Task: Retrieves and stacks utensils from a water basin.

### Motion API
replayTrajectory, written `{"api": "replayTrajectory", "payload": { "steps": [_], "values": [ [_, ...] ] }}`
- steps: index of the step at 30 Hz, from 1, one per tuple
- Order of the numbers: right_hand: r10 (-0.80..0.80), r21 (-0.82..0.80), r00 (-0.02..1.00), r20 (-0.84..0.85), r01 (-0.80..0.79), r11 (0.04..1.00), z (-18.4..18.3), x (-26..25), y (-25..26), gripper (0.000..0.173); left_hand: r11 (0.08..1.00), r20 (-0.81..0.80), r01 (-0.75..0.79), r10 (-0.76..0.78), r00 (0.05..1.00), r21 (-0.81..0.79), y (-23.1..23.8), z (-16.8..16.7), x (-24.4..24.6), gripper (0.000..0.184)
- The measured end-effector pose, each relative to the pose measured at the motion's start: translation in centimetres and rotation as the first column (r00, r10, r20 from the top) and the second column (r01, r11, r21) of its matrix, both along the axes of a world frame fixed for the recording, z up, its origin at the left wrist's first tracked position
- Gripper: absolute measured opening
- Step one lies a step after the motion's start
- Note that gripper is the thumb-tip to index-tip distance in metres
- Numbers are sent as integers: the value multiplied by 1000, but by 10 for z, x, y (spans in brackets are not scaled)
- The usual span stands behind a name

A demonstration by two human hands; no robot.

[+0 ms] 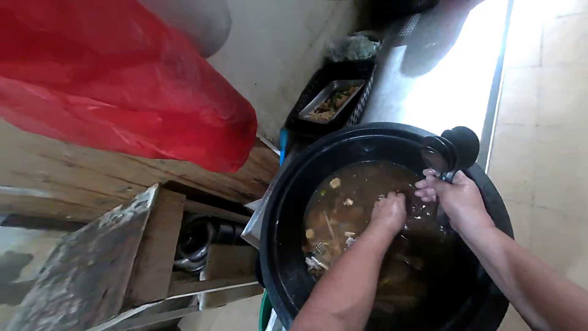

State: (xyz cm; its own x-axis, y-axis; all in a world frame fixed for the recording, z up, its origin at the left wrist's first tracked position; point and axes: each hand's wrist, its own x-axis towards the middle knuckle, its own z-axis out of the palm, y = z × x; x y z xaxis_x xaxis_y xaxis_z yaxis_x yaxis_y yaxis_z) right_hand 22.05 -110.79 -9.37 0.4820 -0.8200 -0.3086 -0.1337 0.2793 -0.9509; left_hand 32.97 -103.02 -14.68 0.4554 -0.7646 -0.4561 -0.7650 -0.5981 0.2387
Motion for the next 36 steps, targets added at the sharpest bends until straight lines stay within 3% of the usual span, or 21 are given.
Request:
{"api": "replayTrajectory", "payload": {
  "steps": [3,7,12,15,19,22,24,25,27,28,30,32,36],
  "values": [
    [24,41,1000,-16,-23,999,0,1,0,19,991,-33,-136,136,990,17,10,2,18,55],
    [53,75,998,-46,-49,996,-1,2,-1,23,960,-213,-258,231,949,-110,20,7,35,60],
    [144,127,985,-98,-131,983,-2,4,1,26,913,-389,-347,245,888,-215,30,44,39,40],
    [210,224,975,-78,-188,956,-3,4,1,29,851,-454,-379,193,870,-364,26,76,37,33],
    [280,426,956,83,-288,857,0,1,2,31,730,-463,-405,137,876,-551,13,101,29,29],
    [301,401,950,86,-310,862,6,-2,4,27,682,-546,-491,158,823,-542,10,92,32,32],
    [283,311,959,-12,-266,912,4,0,4,23,739,-639,-529,175,749,-418,16,73,38,47],
    [271,270,961,-49,-249,930,2,0,3,25,811,-614,-479,196,764,-337,22,64,38,51],
    [259,201,964,-61,-242,949,-3,0,1,29,958,-431,-209,107,896,-196,35,46,28,39],
    [251,177,966,-59,-237,955,-4,0,0,29,991,-332,-40,-5,943,-126,40,37,18,32],
    [209,107,973,-101,-199,974,-4,2,1,20,981,-199,190,-195,960,-47,50,17,-3,37],
    [155,40,977,-145,-151,988,-2,2,0,19,964,-125,264,-265,956,-19,52,3,-18,40],
    [43,-9,989,-139,-44,999,3,0,0,22,957,-81,290,-291,953,-21,51,-2,-25,26]
  ]
}}
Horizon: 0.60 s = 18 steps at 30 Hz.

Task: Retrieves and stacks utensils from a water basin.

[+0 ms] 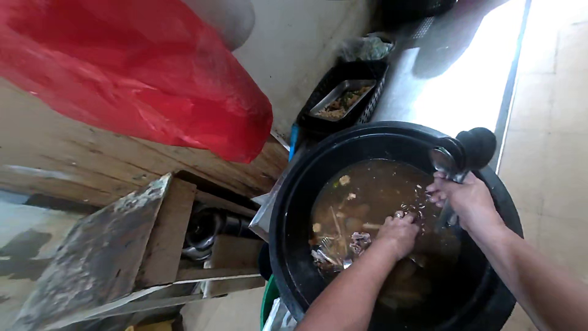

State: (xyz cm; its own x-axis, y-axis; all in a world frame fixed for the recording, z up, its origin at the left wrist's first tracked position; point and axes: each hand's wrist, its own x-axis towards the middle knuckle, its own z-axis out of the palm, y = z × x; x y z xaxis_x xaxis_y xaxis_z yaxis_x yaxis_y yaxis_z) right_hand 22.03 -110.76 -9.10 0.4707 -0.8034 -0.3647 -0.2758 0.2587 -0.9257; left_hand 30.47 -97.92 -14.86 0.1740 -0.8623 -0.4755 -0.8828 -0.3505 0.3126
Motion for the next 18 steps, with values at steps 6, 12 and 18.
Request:
{"api": "replayTrajectory", "payload": {
  "steps": [6,12,18],
  "values": [
    [-24,-53,1000,-16,23,998,-6,1,-1,25,999,-55,20,-22,998,-30,-3,-4,-15,40],
    [-12,-64,1000,-22,10,998,-5,-1,0,25,993,-161,92,-104,981,-80,-1,-2,-23,30],
    [2,54,998,63,-6,999,-4,1,-1,25,918,-268,-154,54,962,-365,5,64,13,17]
  ]
}}
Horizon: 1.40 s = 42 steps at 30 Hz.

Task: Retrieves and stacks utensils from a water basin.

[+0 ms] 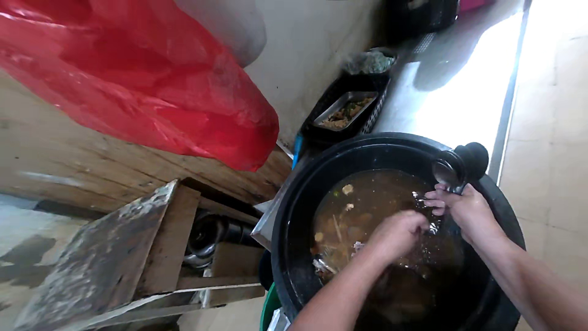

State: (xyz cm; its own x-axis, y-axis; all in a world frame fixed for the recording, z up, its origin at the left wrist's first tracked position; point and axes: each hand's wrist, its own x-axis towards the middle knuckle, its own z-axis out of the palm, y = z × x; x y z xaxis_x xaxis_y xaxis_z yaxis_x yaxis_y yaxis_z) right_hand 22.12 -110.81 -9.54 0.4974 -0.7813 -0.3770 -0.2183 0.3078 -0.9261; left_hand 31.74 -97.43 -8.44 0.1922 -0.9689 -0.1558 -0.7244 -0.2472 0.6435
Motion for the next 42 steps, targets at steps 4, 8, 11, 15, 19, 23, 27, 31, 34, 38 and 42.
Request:
{"api": "replayTrajectory", "payload": {
  "steps": [4,8,11,15,19,23,27,31,34,38,42],
  "values": [
    [87,341,985,146,-133,931,3,-2,3,28,884,-413,-447,358,837,-140,-24,31,25,10],
    [73,425,978,194,-151,893,6,-4,2,23,862,-637,-504,354,685,-63,-52,14,56,19],
    [39,285,992,122,-72,956,-1,-3,0,22,833,-576,-552,468,670,34,-67,-8,96,48],
    [-68,154,997,40,61,986,-1,-1,-3,19,731,85,-653,651,754,196,-82,-45,145,42],
    [-110,180,987,113,89,980,2,-1,-2,13,631,318,-711,636,703,311,-91,-72,138,57],
    [-138,185,982,130,113,976,5,-3,-2,16,641,315,-710,637,704,292,-101,-88,118,56],
    [-115,140,986,118,98,985,2,-4,-1,19,754,-53,-621,644,763,213,-94,-75,123,40],
    [-87,8,995,55,86,996,-1,-4,0,27,851,-523,-521,473,709,63,-70,-29,122,23],
    [-73,-50,997,31,75,996,-3,-3,0,28,920,-395,-392,352,848,-22,-60,18,104,17],
    [-15,154,984,176,-12,988,-1,-3,5,27,949,-419,-274,187,889,-158,-55,52,64,11],
    [3,348,976,218,-80,934,4,-2,6,20,949,-511,-308,232,828,-67,-49,40,74,24]
  ]
}}
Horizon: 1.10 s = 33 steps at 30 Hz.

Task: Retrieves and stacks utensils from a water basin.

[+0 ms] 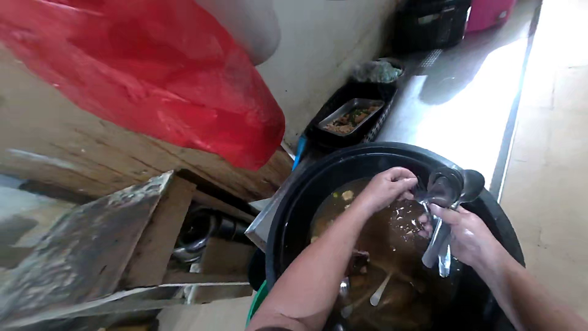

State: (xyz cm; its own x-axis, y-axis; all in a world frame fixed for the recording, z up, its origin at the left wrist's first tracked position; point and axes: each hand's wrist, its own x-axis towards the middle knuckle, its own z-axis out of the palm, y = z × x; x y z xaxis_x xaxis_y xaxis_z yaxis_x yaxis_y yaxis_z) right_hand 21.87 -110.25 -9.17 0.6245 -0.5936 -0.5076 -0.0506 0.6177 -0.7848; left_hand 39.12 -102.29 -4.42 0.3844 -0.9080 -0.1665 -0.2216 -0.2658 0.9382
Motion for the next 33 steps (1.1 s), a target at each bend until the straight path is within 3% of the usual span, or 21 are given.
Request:
{"api": "replayTrajectory", "payload": {
  "steps": [2,4,7,9,12,14,17,22,26,28,30,31,33],
  "values": [
    [-18,-15,999,-51,18,1000,0,1,1,17,971,122,51,-81,989,232,16,-24,25,40],
    [7,-54,997,-78,-11,998,-2,0,1,19,861,340,60,-262,903,505,36,-60,43,41],
    [47,-187,987,-151,-75,979,-7,0,-1,27,729,449,-8,-413,792,685,65,-100,45,43],
    [61,-247,975,-212,-114,962,-6,1,0,24,722,461,-22,-418,783,691,76,-110,39,46],
    [82,-261,959,-272,-155,953,1,4,3,17,763,503,-25,-401,765,646,81,-113,34,34],
    [90,-282,954,-285,-174,944,-2,3,2,18,795,520,-3,-394,758,606,80,-105,37,26],
    [112,-257,956,-273,-185,949,-5,4,0,22,857,493,2,-298,818,515,74,-72,38,19],
    [148,-112,980,-135,-164,980,-2,3,0,21,989,423,-6,-57,904,148,46,3,0,12],
    [184,-6,983,-12,-184,983,-3,0,0,23,980,220,-149,176,960,-135,28,2,-29,10],
    [202,3,979,-34,-202,979,0,-2,0,23,960,37,-259,264,964,-104,19,-13,-26,13],
    [183,-68,973,-138,-194,979,2,-1,1,20,971,-62,-230,233,970,60,20,-30,-20,31],
    [169,-118,968,-186,-193,974,1,0,1,22,970,-51,-169,180,982,172,24,-39,-19,41],
    [137,-189,958,-253,-188,964,-1,1,-1,25,915,148,-42,-19,989,401,29,-59,-26,47]
  ]
}}
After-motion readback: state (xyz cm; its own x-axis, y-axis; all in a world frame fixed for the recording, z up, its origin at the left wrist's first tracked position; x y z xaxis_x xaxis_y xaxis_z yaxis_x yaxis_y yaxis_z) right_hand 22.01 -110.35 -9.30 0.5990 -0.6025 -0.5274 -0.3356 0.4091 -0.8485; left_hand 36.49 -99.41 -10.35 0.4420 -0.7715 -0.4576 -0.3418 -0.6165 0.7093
